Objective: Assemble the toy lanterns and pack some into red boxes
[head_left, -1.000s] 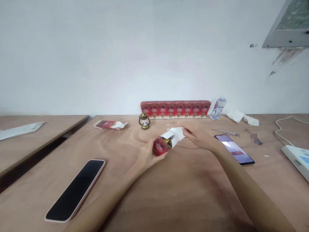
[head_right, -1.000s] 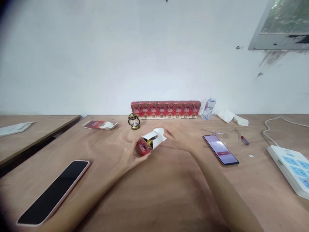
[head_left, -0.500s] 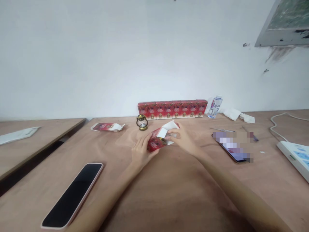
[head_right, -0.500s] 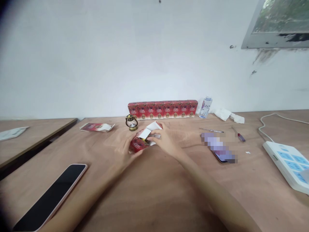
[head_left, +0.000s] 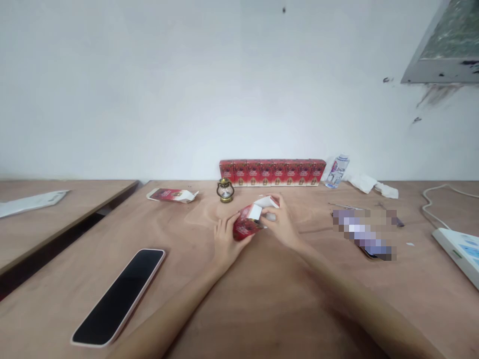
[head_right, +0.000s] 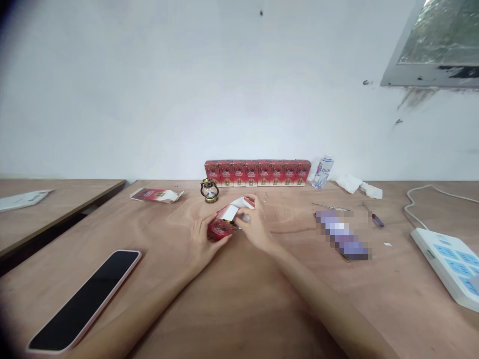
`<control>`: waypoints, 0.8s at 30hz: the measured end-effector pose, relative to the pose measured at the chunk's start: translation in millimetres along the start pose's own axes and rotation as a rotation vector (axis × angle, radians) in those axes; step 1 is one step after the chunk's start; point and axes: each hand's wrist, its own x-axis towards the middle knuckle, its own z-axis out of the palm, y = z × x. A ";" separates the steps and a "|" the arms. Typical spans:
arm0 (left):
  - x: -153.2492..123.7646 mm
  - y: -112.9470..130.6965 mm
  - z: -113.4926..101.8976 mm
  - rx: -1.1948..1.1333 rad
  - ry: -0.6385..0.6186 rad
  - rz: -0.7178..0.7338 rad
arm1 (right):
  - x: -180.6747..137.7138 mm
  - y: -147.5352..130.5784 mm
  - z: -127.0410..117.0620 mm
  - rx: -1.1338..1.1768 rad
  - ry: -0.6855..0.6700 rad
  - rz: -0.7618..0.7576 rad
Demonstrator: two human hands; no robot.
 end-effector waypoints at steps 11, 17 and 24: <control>-0.3 -2.5 3.9 -0.392 0.010 -0.404 | 105.8 -91.5 -57.1 0.037 0.226 -0.202; -9.2 15.7 -8.9 -0.541 -0.348 -0.164 | 170.8 -93.9 -67.8 -0.022 0.231 -0.146; -21.7 34.2 -14.0 -0.565 -0.530 0.099 | 155.9 -44.5 13.6 -0.450 -0.197 0.119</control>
